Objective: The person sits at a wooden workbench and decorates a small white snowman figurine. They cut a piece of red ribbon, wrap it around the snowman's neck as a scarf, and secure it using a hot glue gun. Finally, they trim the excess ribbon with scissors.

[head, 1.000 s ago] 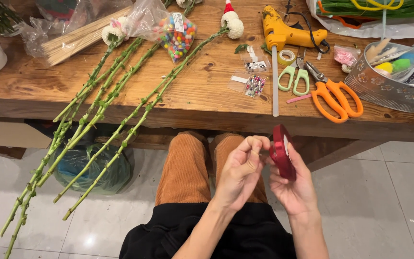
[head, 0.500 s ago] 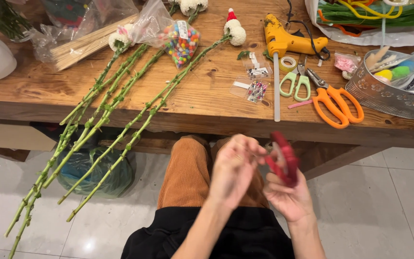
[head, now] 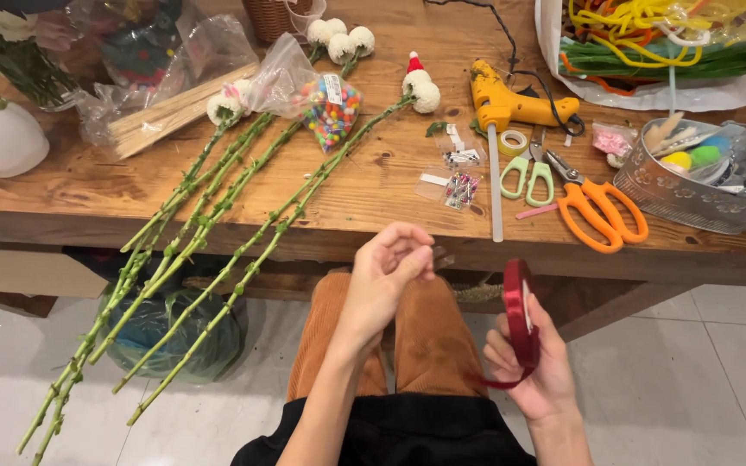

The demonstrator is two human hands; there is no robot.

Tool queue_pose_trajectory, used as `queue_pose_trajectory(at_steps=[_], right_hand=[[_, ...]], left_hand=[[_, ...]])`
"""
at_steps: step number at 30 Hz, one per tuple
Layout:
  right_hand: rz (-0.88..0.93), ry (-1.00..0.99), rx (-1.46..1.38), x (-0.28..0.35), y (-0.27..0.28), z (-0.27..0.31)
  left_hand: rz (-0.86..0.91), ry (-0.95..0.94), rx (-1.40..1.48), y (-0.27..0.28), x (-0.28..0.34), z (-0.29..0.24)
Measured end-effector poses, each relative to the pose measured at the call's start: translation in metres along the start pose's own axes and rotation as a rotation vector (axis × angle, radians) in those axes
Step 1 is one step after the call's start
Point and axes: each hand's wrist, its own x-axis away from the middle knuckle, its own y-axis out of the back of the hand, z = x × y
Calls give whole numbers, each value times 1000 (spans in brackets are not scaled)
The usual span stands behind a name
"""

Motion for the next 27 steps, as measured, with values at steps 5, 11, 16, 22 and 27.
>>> queue_pose_trajectory(at_steps=[5, 11, 16, 22, 27], right_hand=[[-55, 111, 50, 1, -4, 6], [-69, 99, 137, 2, -16, -2], [-133, 128, 127, 3, -15, 4], [-150, 117, 131, 4, -16, 5], [-145, 122, 117, 6, -18, 7]], left_hand=[[-237, -135, -398, 46, -31, 12], [-228, -113, -1027, 64, -114, 12], [-85, 265, -1309, 59, -134, 11], [-72, 490, -1494, 64, -161, 10], [-187, 421, -1568, 71, -142, 5]])
